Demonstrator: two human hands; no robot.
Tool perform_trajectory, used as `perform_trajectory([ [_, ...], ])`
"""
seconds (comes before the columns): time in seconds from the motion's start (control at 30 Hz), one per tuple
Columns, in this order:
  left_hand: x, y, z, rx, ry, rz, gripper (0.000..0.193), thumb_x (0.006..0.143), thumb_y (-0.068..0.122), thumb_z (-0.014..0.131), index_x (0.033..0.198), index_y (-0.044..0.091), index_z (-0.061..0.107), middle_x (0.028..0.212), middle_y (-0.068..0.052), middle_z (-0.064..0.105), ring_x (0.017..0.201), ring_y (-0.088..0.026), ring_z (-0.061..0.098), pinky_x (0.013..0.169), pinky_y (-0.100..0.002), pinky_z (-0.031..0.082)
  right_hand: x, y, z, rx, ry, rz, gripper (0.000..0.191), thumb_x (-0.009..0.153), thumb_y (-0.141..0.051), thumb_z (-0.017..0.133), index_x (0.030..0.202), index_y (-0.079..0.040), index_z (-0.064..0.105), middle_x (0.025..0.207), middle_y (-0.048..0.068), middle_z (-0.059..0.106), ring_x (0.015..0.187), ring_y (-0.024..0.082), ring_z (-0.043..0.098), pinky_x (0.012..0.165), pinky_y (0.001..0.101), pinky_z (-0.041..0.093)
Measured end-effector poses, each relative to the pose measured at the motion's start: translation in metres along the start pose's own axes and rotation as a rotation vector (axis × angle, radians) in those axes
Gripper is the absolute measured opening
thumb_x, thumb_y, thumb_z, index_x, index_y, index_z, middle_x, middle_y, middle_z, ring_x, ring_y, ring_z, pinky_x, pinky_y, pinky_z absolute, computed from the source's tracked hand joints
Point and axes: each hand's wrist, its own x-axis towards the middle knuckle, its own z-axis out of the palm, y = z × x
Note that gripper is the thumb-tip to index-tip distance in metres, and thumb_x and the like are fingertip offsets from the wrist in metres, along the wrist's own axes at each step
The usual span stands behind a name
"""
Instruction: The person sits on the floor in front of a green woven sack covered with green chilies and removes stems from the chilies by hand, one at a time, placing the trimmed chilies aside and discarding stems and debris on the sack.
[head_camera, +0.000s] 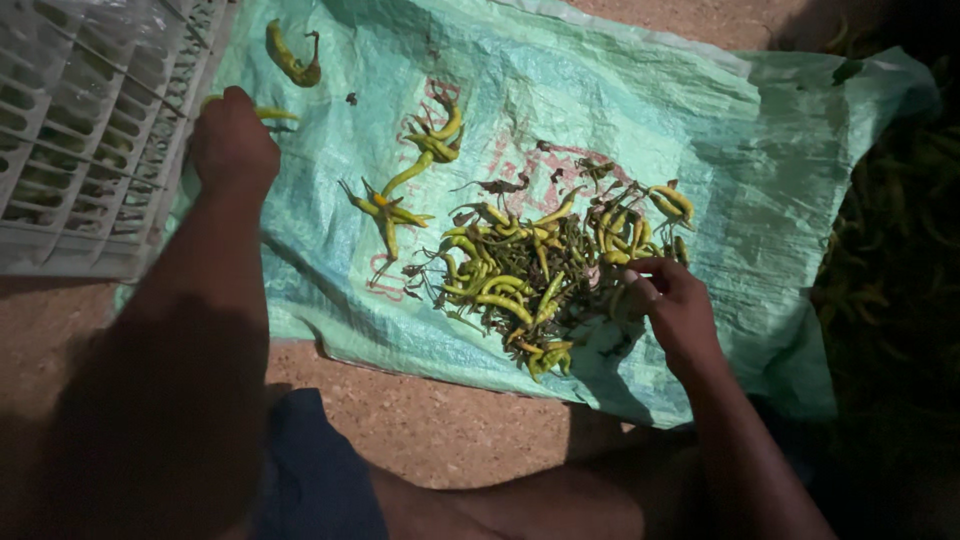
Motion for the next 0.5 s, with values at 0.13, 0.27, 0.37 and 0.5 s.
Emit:
perform_trajectory([
  [0.13, 0.003, 0.0, -0.003, -0.01, -0.024, 0.017, 0.018, 0.095, 0.011, 0.069, 0.112, 0.004, 0.068, 0.113, -0.026, 0.064, 0.105, -0.049, 0.063, 0.084, -0.059, 0.051, -0.002, -0.003, 0.001, 0.022, 0.005, 0.005, 0.026, 0.095, -0.02, 0.07, 0.112, -0.001, 0.071, 0.085, 0.004, 0.069, 0.074, 0.011, 0.06, 0.066, 0.0282, 0.048],
  [0.27, 0.003, -0.004, 0.006, -0.13, 0.224, 0.055, 0.021, 0.094, 0.009, 0.071, 0.112, 0.0, 0.066, 0.115, -0.025, 0.063, 0.106, -0.047, 0.062, 0.088, -0.056, 0.05, -0.003, -0.006, 0.002, 0.021, 0.009, 0.018, 0.026, 0.094, -0.02, 0.071, 0.112, -0.002, 0.071, 0.085, 0.005, 0.069, 0.074, 0.011, 0.06, 0.065, 0.0285, 0.047],
  [0.37, 0.005, -0.007, 0.015, -0.145, 0.395, 0.106, 0.021, 0.093, 0.002, 0.067, 0.113, -0.001, 0.067, 0.118, -0.026, 0.061, 0.106, -0.046, 0.061, 0.088, -0.052, 0.051, -0.004, -0.008, 0.001, -0.052, 0.031, 0.018, 0.026, 0.094, -0.02, 0.071, 0.112, -0.002, 0.073, 0.085, 0.005, 0.07, 0.075, 0.011, 0.06, 0.066, 0.0282, 0.047],
  [0.5, 0.009, -0.007, 0.021, 0.056, 0.316, 0.049, 0.012, 0.099, 0.006, 0.063, 0.109, -0.001, 0.066, 0.115, -0.026, 0.06, 0.105, -0.046, 0.06, 0.086, -0.054, 0.049, -0.005, -0.008, 0.001, 0.005, 0.009, 0.025, 0.026, 0.094, -0.02, 0.07, 0.113, -0.002, 0.072, 0.083, 0.005, 0.068, 0.072, 0.012, 0.059, 0.064, 0.0291, 0.047],
])
